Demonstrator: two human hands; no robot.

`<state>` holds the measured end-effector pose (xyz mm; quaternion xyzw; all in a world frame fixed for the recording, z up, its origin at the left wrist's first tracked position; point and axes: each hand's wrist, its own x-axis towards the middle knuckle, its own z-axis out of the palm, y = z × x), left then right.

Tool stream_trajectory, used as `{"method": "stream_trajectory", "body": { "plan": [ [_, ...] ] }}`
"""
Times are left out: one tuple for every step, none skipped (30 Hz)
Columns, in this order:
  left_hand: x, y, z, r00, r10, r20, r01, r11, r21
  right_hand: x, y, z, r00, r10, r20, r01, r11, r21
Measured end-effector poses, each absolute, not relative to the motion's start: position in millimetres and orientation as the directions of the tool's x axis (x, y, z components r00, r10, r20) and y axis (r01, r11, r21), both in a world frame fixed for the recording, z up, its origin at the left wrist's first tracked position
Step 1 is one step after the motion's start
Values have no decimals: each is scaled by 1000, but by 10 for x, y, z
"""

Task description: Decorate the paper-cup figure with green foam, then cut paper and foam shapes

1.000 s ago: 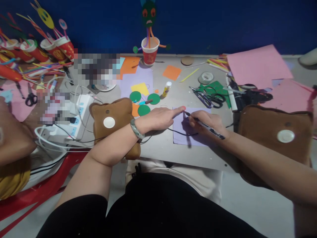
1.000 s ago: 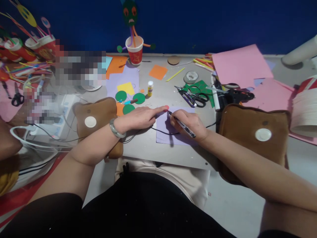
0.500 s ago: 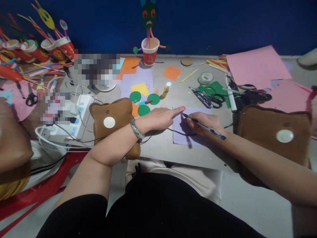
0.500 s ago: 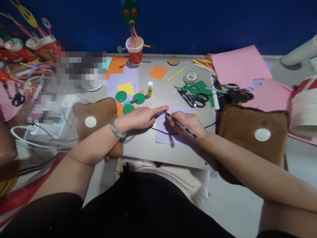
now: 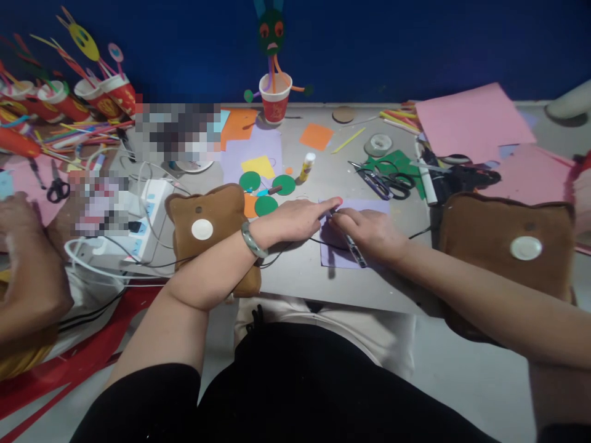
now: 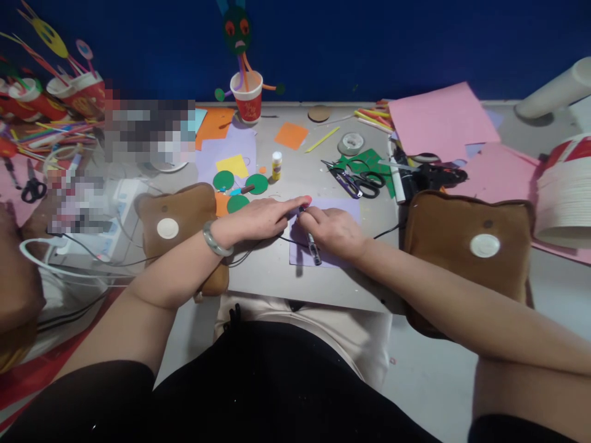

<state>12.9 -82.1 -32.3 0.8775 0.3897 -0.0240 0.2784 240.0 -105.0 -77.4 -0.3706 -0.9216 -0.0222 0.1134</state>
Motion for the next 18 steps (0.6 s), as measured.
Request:
{"method": "stream_trajectory", "body": {
  "plan": [
    [130,-822,-326,690,674,-263,703,-536,468,2366,-1052,-760,-704,678,212,689,725,-29],
    [131,-824,-327,682,680,-271,711,-529,463,2334,-1054,-746,-708,676,204,688,725,-17],
    [131,-827,-326,676,684,-275,717,-524,460,2305,-1055,-730,-712,673,200,686,727,-3],
    [131,-829,-325,678,684,-269,715,-526,461,2280,-1057,-714,-718,668,198,683,730,14],
    [131,-830,-325,681,684,-263,711,-530,463,2262,-1059,-697,-723,662,195,680,732,35],
    [129,-831,-324,684,683,-258,708,-533,464,2251,-1062,-682,-729,657,192,677,734,56],
    [128,-831,-323,686,681,-257,706,-536,464,2249,-1064,-669,-734,652,187,672,737,70],
    [127,-830,-323,687,679,-258,705,-537,463,2255,-1068,-662,-740,647,185,667,742,71],
    [126,-829,-322,686,678,-263,707,-536,461,2271,-1073,-661,-745,641,184,659,750,57],
    [126,-827,-321,684,678,-270,710,-535,458,2296,-1079,-668,-748,638,185,653,757,31],
    [127,-825,-319,683,677,-275,712,-535,455,2328,-1086,-682,-743,641,192,653,758,-1],
    [127,-822,-317,683,676,-277,714,-535,452,2367,-1094,-702,-734,648,205,656,754,-34],
    [129,-819,-315,683,675,-279,714,-536,450,2411,-1103,-724,-718,659,223,663,745,-67],
    [130,-816,-313,682,675,-283,716,-536,447,2455,-1110,-746,-702,672,238,670,736,-100],
    [131,-813,-310,679,674,-291,720,-535,443,2498,-1116,-762,-676,686,268,679,722,-135],
    [133,-811,-307,675,675,-298,725,-533,435,2537,-1119,-769,-635,708,309,695,698,-172],
    [135,-810,-303,670,678,-303,732,-532,427,2570,-1117,-765,-580,735,351,715,666,-213],
    [138,-811,-300,665,682,-305,737,-532,418,2593,-1108,-751,-512,765,391,736,625,-258]
  ]
}}
